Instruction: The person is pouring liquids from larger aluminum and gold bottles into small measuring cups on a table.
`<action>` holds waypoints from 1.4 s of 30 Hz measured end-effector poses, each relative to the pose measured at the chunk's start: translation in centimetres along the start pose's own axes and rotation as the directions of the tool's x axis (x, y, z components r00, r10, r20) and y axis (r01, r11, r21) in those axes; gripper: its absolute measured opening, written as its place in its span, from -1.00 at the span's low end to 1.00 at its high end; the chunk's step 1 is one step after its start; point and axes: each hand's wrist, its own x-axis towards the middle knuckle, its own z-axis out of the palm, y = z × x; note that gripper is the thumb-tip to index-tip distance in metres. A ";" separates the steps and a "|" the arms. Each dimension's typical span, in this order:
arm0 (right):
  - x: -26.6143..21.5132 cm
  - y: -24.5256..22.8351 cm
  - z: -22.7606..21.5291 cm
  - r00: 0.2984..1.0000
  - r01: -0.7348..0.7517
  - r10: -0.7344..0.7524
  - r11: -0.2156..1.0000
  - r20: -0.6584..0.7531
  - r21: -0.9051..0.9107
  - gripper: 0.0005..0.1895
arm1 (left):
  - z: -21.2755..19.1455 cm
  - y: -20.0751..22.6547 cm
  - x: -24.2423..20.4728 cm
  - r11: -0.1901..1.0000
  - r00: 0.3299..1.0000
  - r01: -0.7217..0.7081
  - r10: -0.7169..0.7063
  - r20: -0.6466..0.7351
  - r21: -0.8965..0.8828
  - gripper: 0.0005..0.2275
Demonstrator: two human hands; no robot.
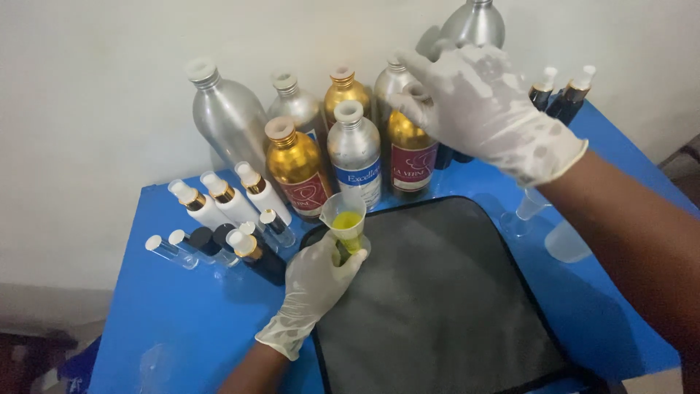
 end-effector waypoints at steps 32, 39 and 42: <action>-5.7 -7.3 -2.6 0.984 0.113 -0.172 0.824 0.055 0.555 -0.40 | -1.3 1.5 -1.9 0.979 0.951 -0.204 0.197 -0.238 -0.006 -0.52; -7.8 -3.6 -3.4 0.969 -0.022 -0.075 0.921 0.234 0.388 -0.38 | -0.5 0.5 -2.1 0.902 0.880 -0.429 0.431 -0.198 0.059 -0.46; -8.6 -2.4 -3.2 0.953 -0.111 0.009 0.940 0.302 0.324 -0.37 | -0.4 0.3 -2.2 0.889 0.882 -0.451 0.458 -0.109 0.079 -0.38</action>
